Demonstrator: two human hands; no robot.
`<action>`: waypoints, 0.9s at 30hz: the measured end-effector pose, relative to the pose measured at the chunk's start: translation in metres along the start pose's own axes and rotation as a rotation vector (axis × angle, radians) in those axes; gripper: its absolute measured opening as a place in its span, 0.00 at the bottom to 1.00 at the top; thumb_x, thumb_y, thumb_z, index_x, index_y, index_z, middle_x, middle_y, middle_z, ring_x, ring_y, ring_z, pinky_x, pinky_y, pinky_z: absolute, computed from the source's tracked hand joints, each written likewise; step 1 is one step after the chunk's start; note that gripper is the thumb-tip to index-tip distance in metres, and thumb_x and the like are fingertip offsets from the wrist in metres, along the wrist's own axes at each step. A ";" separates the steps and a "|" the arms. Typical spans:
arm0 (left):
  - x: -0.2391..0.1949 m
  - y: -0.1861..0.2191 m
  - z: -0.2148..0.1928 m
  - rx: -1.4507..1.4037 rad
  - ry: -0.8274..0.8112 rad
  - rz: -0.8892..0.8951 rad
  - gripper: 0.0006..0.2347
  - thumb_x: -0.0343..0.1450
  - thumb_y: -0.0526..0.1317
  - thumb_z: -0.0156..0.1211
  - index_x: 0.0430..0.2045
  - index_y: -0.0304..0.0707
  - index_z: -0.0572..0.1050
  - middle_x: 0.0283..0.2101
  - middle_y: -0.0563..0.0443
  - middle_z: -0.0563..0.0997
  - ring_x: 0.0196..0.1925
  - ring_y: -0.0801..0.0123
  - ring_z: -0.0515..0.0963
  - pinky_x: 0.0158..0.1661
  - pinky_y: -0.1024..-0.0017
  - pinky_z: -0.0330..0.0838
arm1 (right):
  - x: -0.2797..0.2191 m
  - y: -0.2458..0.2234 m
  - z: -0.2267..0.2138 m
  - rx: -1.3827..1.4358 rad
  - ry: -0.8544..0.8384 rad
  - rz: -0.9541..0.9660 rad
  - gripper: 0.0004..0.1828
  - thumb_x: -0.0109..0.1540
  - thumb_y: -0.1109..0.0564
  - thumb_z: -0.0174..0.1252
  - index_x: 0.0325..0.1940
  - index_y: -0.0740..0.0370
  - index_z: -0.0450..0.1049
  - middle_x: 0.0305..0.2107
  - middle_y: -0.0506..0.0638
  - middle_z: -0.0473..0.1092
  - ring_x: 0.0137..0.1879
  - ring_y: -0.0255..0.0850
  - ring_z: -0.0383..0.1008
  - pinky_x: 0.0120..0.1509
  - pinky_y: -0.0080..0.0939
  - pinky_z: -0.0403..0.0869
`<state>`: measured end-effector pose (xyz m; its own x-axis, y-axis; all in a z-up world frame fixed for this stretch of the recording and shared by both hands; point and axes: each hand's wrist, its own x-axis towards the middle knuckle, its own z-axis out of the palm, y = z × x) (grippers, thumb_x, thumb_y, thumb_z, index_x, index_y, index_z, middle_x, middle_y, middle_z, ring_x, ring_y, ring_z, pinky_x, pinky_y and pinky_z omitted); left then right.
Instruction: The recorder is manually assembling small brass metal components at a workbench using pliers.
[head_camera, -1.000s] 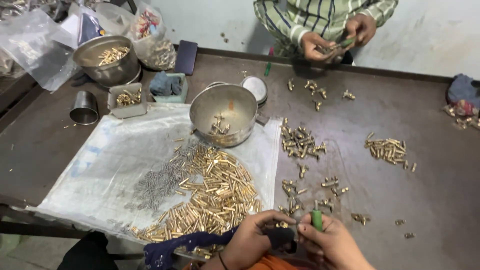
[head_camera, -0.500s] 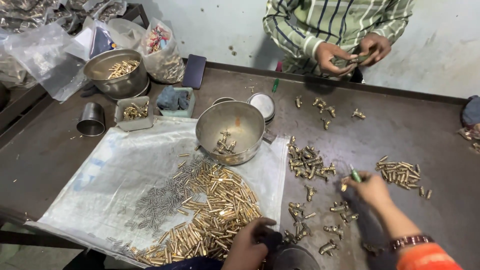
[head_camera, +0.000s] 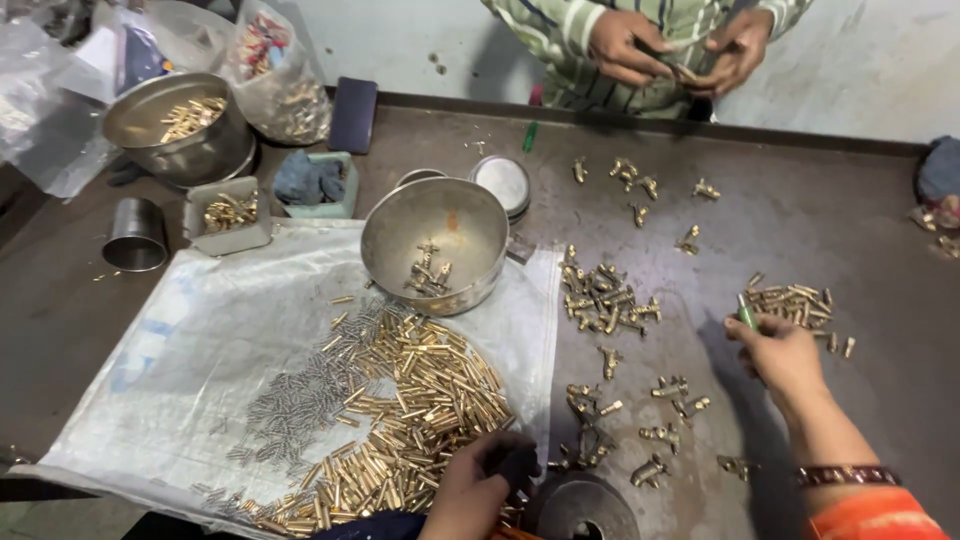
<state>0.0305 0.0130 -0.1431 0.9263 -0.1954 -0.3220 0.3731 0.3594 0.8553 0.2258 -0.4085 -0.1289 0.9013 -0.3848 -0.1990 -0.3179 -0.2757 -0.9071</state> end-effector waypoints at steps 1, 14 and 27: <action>0.000 0.001 0.000 0.001 -0.005 -0.012 0.26 0.58 0.19 0.43 0.49 0.27 0.77 0.42 0.44 0.85 0.47 0.62 0.85 0.50 0.69 0.78 | 0.008 0.011 -0.014 -0.002 0.006 0.011 0.08 0.62 0.56 0.67 0.38 0.64 0.79 0.22 0.47 0.70 0.22 0.34 0.62 0.24 0.38 0.60; 0.015 -0.010 0.001 0.204 -0.039 -0.108 0.21 0.61 0.21 0.48 0.46 0.29 0.79 0.40 0.45 0.87 0.44 0.65 0.85 0.47 0.71 0.78 | 0.064 0.054 -0.086 -0.625 0.353 -0.013 0.24 0.58 0.46 0.71 0.53 0.60 0.82 0.42 0.59 0.78 0.49 0.53 0.78 0.53 0.53 0.73; 0.025 -0.016 -0.010 0.091 -0.079 -0.117 0.25 0.57 0.24 0.44 0.49 0.26 0.77 0.40 0.41 0.86 0.44 0.57 0.86 0.47 0.65 0.78 | 0.050 0.039 -0.059 -1.061 0.203 0.053 0.25 0.59 0.41 0.64 0.56 0.55 0.80 0.52 0.60 0.75 0.57 0.59 0.76 0.57 0.58 0.75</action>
<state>0.0483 0.0112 -0.1692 0.8685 -0.3034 -0.3919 0.4688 0.2463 0.8483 0.2414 -0.4902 -0.1522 0.8443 -0.5306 -0.0749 -0.5358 -0.8389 -0.0960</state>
